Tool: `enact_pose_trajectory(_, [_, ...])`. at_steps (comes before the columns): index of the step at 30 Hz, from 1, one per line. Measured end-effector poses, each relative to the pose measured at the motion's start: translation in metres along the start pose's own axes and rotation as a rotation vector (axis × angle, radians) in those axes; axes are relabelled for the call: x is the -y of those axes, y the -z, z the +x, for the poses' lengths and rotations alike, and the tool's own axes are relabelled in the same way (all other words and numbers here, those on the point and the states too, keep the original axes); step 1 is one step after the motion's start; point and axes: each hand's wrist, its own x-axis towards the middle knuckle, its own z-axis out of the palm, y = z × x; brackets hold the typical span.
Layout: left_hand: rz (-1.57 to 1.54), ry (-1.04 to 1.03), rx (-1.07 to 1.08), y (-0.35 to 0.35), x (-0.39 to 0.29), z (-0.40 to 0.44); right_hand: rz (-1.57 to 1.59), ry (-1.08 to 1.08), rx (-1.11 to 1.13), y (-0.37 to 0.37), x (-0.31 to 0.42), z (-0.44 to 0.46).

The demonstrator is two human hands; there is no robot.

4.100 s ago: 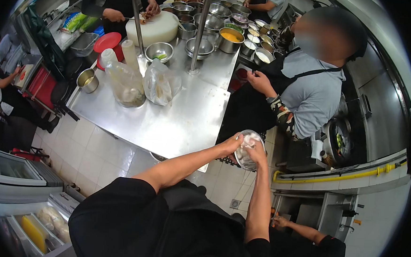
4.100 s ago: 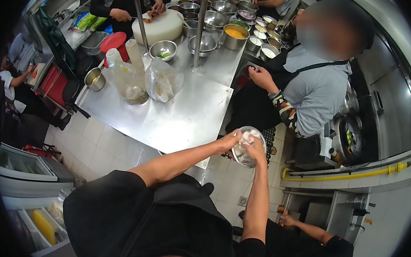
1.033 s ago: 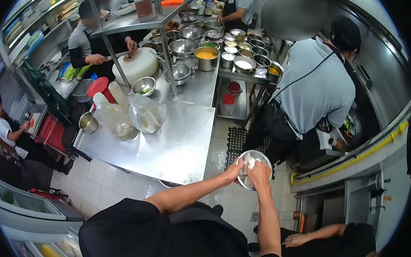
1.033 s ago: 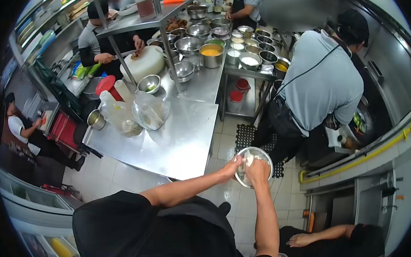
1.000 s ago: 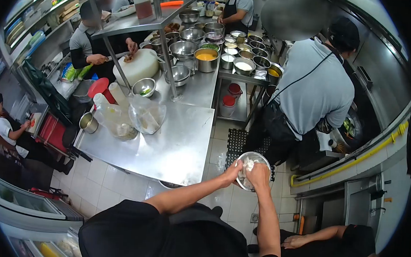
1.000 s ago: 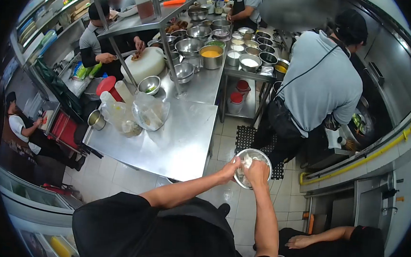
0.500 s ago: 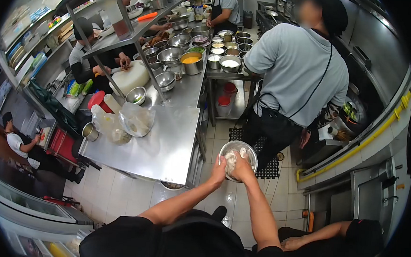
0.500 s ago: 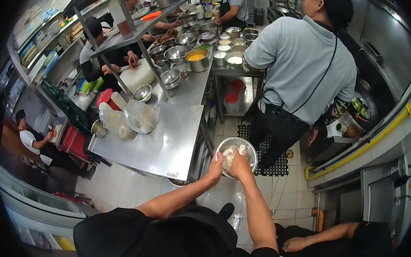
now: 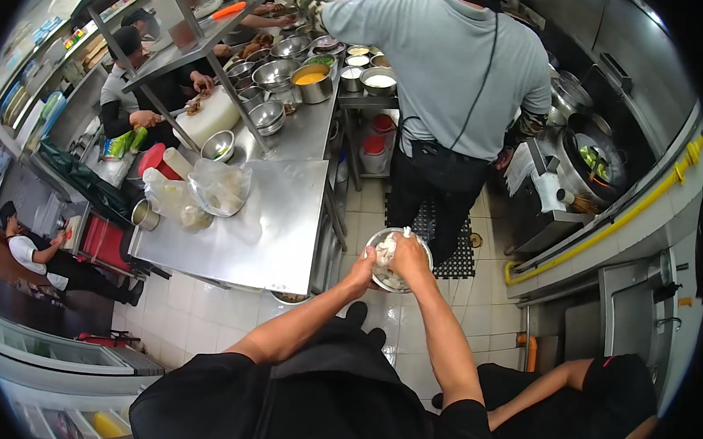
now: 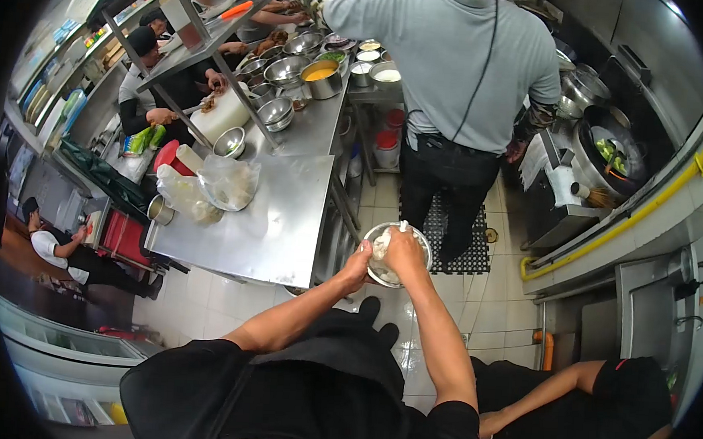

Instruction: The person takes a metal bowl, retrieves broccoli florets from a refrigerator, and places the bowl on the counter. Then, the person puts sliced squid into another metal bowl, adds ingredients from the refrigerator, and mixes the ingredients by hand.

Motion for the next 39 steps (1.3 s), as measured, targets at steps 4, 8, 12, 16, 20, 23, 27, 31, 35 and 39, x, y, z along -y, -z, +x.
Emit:
enact_pose_trajectory(4, [-0.085,0.015,0.092,-0.002,-0.016,0.013,0.027,0.130,0.013,0.034,0.022,0.012])
enact_pose_trajectory(8, [-0.282,0.010,0.150,0.003,-0.026,0.041,-0.089,0.188,0.061,0.041,0.027,0.039])
enact_pose_trajectory(12, [-0.348,-0.053,0.154,0.010,-0.054,0.065,-0.253,0.258,0.132,0.075,0.047,0.067])
enact_pose_trajectory(16, [-0.327,-0.093,0.174,0.026,-0.072,0.089,0.137,0.313,-0.085,0.087,0.046,0.113])
enact_pose_trajectory(20, [-0.345,-0.147,0.188,0.045,-0.074,0.119,0.650,-0.112,0.135,0.069,0.053,0.141])
enact_pose_trajectory(23, [-0.361,-0.138,0.148,0.047,-0.077,0.129,0.927,-0.255,0.026,0.057,0.055,0.148])
enact_pose_trajectory(27, [-0.366,-0.109,0.151,0.053,-0.076,0.147,1.330,-0.247,-0.062,0.069,0.043,0.160])
enact_pose_trajectory(31, [-0.426,-0.107,0.120,0.064,-0.085,0.155,1.794,-0.131,0.044,0.073,-0.003,0.160])
enact_pose_trajectory(35, [-0.527,-0.173,-0.111,0.125,-0.098,0.170,2.187,-0.111,-0.015,0.094,-0.038,0.142])
enact_pose_trajectory(39, [-0.472,-0.326,-0.342,0.200,-0.121,0.196,2.308,-0.164,-0.304,0.120,-0.100,0.104])
